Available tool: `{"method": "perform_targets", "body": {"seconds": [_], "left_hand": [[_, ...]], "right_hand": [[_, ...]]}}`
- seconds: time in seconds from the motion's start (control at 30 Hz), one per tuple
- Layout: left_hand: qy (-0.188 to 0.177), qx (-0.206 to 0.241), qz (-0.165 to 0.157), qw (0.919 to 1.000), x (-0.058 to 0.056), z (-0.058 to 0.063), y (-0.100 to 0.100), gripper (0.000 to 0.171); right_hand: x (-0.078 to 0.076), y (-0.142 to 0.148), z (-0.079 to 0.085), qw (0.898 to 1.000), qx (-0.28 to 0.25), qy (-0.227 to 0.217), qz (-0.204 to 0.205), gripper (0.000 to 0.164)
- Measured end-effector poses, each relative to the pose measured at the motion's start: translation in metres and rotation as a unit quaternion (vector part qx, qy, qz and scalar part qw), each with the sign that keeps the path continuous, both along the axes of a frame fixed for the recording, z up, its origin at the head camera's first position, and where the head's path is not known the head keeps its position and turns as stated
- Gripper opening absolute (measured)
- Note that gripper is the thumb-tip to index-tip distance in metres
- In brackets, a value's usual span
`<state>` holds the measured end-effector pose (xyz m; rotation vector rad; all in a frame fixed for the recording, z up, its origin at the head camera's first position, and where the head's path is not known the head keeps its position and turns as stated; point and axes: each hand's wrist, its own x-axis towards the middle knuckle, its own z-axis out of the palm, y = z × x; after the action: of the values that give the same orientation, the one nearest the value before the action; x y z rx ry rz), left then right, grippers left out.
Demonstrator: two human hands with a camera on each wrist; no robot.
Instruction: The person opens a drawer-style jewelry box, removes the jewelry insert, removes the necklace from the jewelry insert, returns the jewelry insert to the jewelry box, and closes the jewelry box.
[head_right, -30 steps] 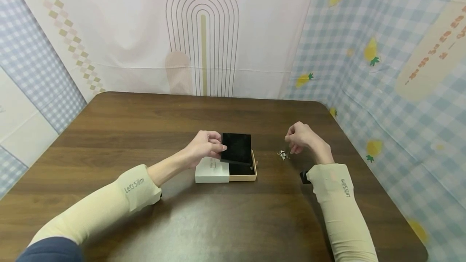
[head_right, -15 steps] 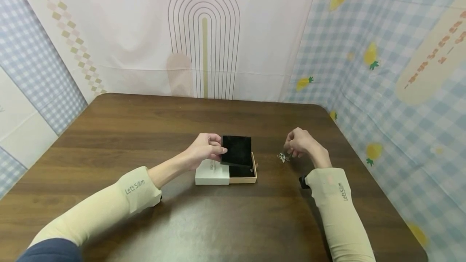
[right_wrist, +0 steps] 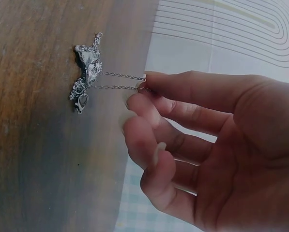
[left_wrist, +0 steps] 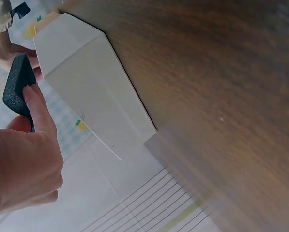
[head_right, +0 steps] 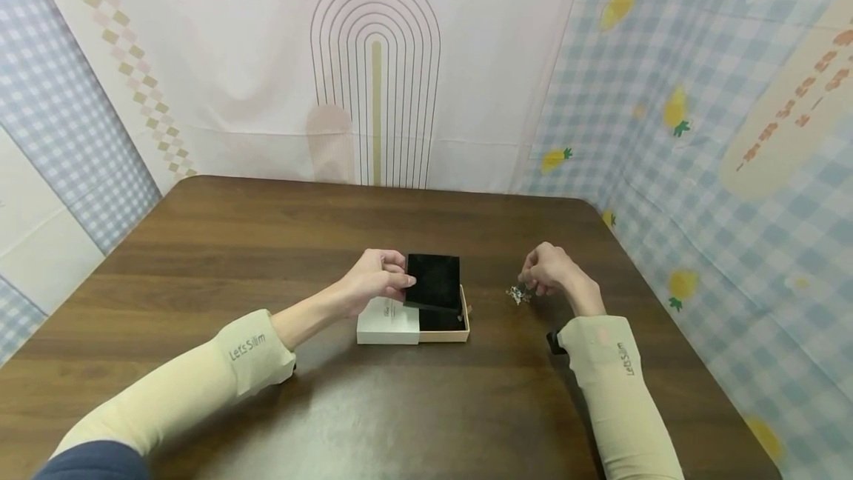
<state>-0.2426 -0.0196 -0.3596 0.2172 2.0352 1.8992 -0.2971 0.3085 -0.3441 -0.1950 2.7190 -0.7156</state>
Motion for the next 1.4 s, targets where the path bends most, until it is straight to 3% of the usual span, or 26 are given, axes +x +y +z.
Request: {"method": "perform_targets", "body": {"seconds": [0.27, 0.47, 0.57, 0.77, 1.0, 1.4], "left_hand": [[0.002, 0.004, -0.004, 1.0, 0.001, -0.002, 0.001, 0.029], [0.001, 0.005, 0.002, 1.0, 0.001, -0.002, 0.001, 0.033], [0.001, 0.01, 0.01, 0.9999, 0.0, -0.002, 0.002, 0.034], [0.002, 0.021, 0.018, 0.9996, -0.001, -0.002, 0.002, 0.015], [0.012, 0.03, 0.025, 0.9992, -0.002, 0.001, 0.005, 0.013], [0.017, 0.026, 0.036, 0.9989, -0.004, 0.006, 0.009, 0.017]], "right_hand": [[0.002, 0.001, -0.004, 1.0, -0.004, -0.005, -0.012, 0.018], [0.003, -0.003, 0.002, 1.0, 0.001, 0.018, -0.011, 0.029], [0.004, -0.007, 0.006, 0.999, -0.017, 0.042, -0.006, 0.033], [0.005, -0.022, 0.015, 0.993, -0.081, 0.077, 0.03, 0.042], [0.006, -0.045, 0.022, 0.989, -0.128, 0.026, 0.075, 0.048], [0.008, -0.064, 0.026, 0.986, -0.111, -0.023, 0.126, 0.039]]}}
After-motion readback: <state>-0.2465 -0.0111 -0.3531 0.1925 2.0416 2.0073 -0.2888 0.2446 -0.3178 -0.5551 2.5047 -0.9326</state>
